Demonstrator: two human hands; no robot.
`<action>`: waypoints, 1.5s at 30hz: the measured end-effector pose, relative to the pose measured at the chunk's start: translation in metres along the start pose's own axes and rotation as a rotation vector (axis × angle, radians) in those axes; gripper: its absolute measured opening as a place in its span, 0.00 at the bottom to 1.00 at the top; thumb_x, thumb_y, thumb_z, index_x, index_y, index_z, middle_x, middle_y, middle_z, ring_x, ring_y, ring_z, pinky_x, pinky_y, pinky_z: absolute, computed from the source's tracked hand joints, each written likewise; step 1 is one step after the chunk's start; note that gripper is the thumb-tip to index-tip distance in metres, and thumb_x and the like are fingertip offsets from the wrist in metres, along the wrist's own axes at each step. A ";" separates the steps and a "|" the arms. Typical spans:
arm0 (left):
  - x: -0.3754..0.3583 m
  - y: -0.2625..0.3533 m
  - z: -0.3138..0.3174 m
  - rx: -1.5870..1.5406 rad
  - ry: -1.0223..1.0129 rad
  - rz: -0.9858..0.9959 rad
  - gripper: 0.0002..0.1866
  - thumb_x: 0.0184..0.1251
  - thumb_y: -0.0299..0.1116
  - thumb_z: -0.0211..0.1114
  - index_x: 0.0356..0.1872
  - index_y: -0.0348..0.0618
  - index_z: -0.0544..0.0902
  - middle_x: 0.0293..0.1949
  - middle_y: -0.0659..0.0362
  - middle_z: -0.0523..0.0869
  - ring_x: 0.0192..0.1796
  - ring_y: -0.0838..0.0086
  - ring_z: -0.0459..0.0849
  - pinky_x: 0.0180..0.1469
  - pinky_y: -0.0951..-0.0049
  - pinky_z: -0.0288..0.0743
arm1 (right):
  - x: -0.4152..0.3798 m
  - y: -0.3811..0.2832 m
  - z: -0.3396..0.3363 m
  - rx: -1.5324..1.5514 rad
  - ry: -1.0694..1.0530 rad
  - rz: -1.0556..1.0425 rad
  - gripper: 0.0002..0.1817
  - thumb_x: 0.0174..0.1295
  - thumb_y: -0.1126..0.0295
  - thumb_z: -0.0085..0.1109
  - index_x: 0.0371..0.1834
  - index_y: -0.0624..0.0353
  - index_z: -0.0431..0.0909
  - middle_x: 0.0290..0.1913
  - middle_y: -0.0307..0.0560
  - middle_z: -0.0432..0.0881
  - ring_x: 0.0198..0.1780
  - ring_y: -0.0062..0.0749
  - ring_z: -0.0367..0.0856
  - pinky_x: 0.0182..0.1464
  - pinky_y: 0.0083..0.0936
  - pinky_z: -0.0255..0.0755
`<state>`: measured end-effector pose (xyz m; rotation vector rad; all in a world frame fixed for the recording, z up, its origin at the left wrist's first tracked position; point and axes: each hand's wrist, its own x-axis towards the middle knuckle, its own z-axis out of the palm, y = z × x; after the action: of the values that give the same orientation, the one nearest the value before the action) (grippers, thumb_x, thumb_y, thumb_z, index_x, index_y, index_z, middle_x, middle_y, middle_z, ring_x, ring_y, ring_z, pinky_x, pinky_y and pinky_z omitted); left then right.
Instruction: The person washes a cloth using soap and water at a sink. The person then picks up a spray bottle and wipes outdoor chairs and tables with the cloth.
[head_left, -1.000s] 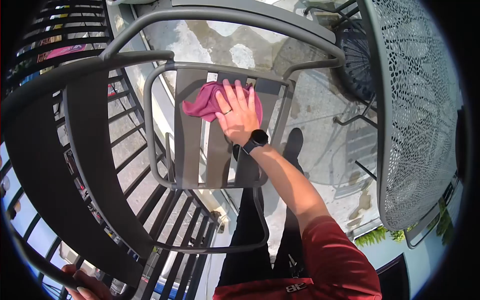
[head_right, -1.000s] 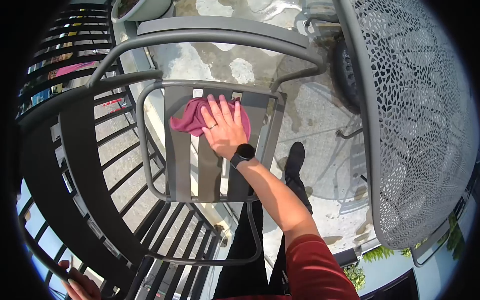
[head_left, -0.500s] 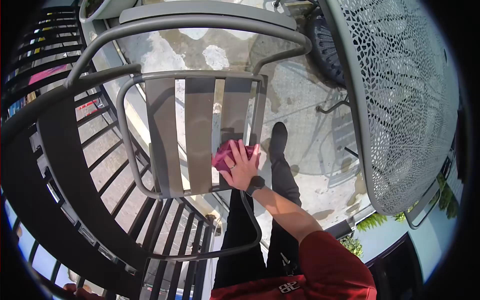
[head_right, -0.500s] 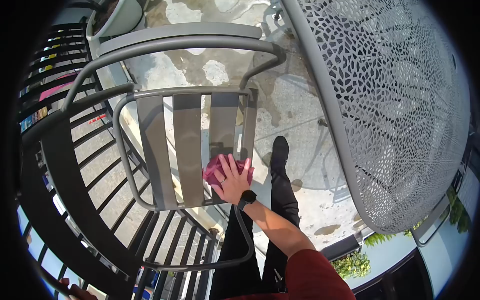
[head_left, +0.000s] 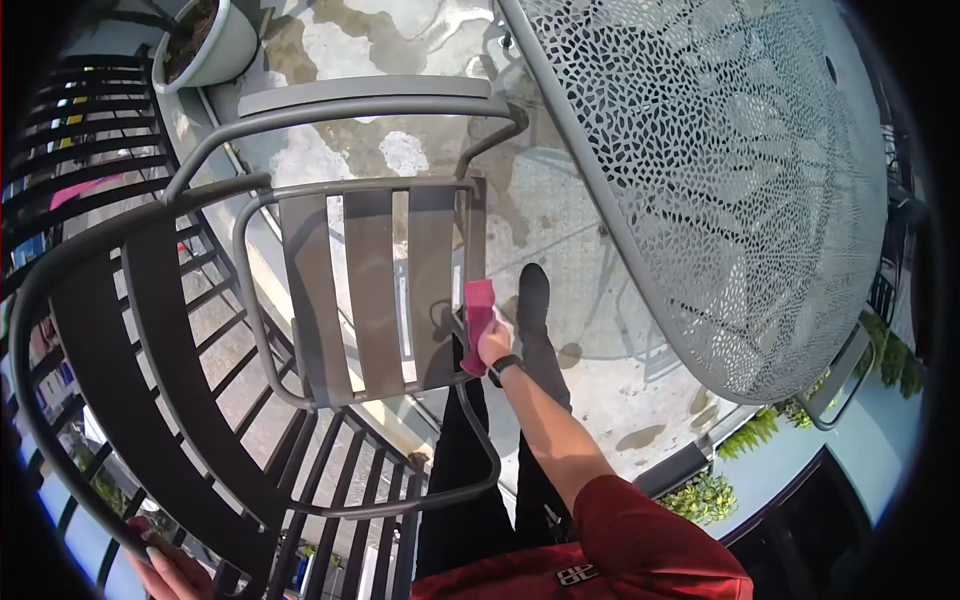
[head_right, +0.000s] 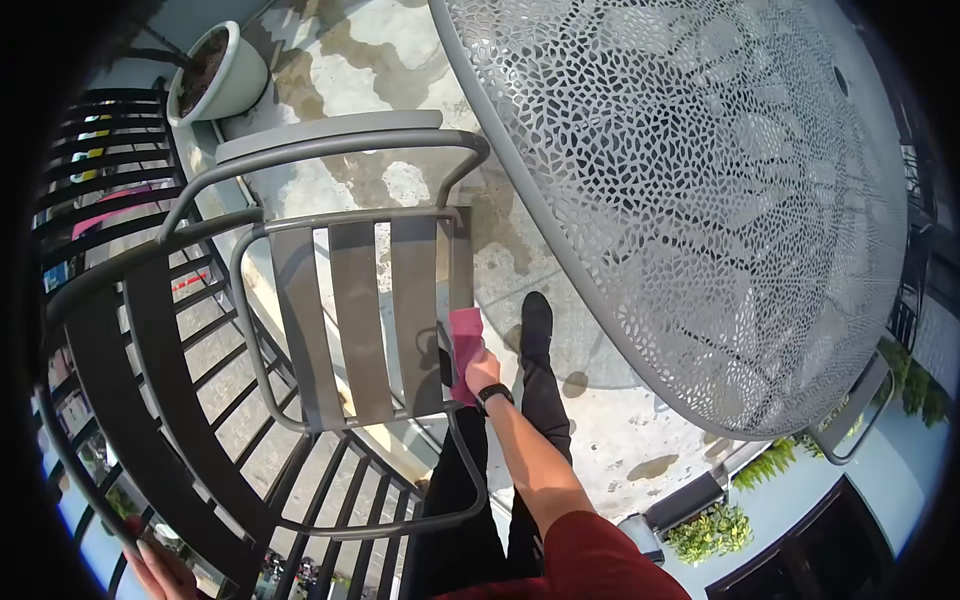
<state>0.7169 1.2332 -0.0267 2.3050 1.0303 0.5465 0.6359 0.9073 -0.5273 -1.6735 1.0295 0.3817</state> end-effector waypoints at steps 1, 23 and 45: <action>-0.011 0.026 0.012 -0.012 0.001 0.004 0.28 0.71 0.58 0.49 0.46 0.39 0.77 0.25 0.59 0.77 0.21 0.82 0.69 0.21 0.84 0.61 | -0.040 0.035 -0.020 0.040 -0.069 0.070 0.25 0.70 0.55 0.38 0.39 0.67 0.79 0.35 0.59 0.83 0.39 0.54 0.80 0.43 0.40 0.71; -0.028 0.060 0.088 -0.580 -0.904 -0.084 0.14 0.55 0.19 0.51 0.42 0.44 0.73 0.34 0.61 0.76 0.27 0.82 0.69 0.27 0.84 0.66 | -0.096 -0.130 -0.212 1.139 0.062 0.347 0.13 0.65 0.62 0.54 0.43 0.60 0.76 0.29 0.49 0.83 0.21 0.31 0.77 0.24 0.28 0.73; -0.144 0.074 0.244 -0.298 -1.192 0.192 0.22 0.70 0.34 0.51 0.62 0.49 0.59 0.57 0.50 0.70 0.47 0.68 0.75 0.47 0.66 0.75 | -0.186 -0.198 -0.480 0.054 0.275 -0.041 0.30 0.72 0.51 0.40 0.64 0.69 0.65 0.60 0.63 0.73 0.59 0.45 0.73 0.63 0.36 0.63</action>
<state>0.8041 1.0036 -0.1866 1.9184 0.1239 -0.5593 0.5678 0.5652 -0.0996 -1.7276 1.1926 0.0961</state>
